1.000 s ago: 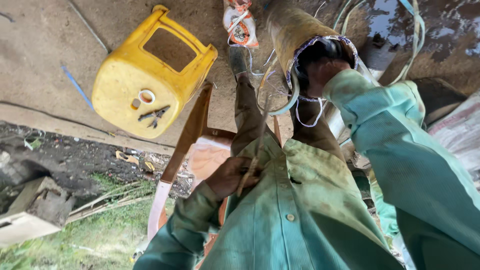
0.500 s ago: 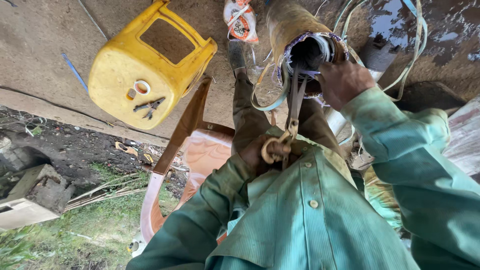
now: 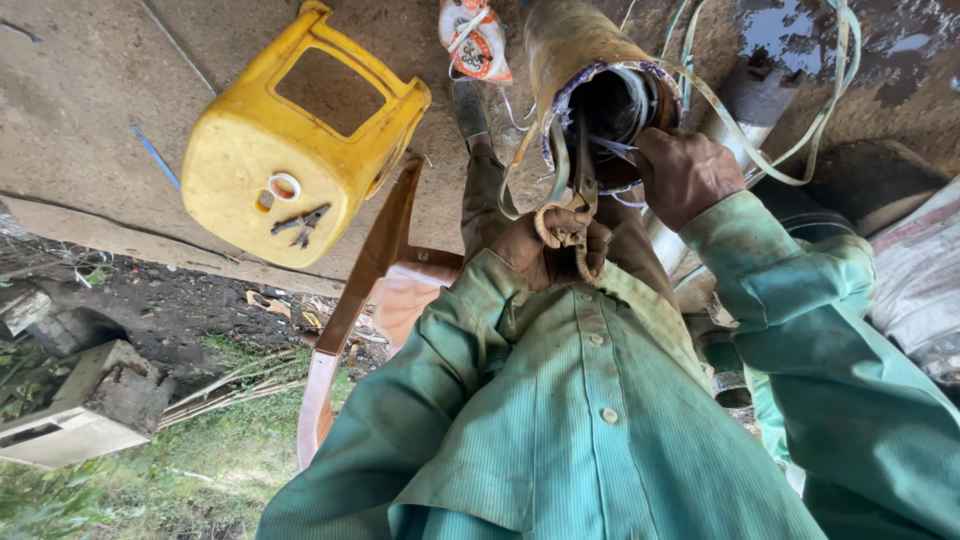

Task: The person pulls white wire from a metal canister and winds it into coils, then places the coils back into the canister. The person repeats this process multiple times.

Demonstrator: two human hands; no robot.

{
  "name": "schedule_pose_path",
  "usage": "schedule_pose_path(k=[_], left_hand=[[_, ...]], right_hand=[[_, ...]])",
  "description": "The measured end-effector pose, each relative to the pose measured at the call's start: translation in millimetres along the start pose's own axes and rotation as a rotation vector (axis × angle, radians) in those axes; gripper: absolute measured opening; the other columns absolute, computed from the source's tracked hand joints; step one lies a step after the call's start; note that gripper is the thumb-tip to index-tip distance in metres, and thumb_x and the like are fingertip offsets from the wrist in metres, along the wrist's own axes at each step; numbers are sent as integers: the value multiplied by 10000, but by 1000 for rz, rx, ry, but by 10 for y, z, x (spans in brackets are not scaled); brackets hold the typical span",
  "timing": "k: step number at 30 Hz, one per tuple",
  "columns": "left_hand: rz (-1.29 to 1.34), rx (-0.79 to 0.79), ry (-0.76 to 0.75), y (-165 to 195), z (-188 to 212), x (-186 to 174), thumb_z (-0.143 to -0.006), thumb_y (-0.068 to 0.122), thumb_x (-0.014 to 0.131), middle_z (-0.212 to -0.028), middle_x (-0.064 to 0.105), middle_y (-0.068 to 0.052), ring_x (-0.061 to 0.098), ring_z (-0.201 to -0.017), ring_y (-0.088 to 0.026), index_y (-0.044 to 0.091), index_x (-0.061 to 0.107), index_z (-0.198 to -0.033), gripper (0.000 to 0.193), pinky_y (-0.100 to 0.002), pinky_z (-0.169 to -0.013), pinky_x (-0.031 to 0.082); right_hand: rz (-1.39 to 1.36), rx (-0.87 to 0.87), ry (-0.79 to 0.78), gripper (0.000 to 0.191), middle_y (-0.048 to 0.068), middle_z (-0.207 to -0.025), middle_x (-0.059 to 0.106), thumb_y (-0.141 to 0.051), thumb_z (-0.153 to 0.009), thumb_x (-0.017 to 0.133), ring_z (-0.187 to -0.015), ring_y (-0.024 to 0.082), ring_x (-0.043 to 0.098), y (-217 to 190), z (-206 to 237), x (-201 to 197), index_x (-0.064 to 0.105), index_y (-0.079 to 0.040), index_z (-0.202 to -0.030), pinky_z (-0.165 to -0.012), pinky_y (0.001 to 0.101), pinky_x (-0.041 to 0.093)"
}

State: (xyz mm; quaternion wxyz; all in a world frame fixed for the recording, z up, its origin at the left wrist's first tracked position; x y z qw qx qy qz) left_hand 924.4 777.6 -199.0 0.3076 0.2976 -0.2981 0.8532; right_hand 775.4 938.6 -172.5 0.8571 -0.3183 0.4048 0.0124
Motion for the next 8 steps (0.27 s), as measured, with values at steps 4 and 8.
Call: schedule_pose_path(k=[4, 8], left_hand=[[-30, 81, 22, -44, -57, -24, -937, 160, 648, -918, 725, -168, 731, -801, -260, -98, 695, -1099, 309, -401, -757, 624], [-173, 183, -47, -252, 23, -96, -959, 152, 750, -928, 724, -177, 713, -778, -251, -106, 699, -1068, 285, -389, -696, 589]], right_hand=[[-30, -28, 30, 151, 196, -908, 701, -202, -1019, 633, -805, 432, 675, -25, 8, -19, 660, -55, -999, -694, 539, 527], [16, 82, -60, 194, 171, -927, 725, -226, -1087, 606, -767, 408, 686, 1, 38, -7, 676, -73, -991, -667, 529, 525]])
Point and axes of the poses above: each hand's wrist, its own z-axis away from the middle knuckle, its own x-axis out of the palm, y = z × x, the point moved 4 cm from there along -z, towards the middle knuckle
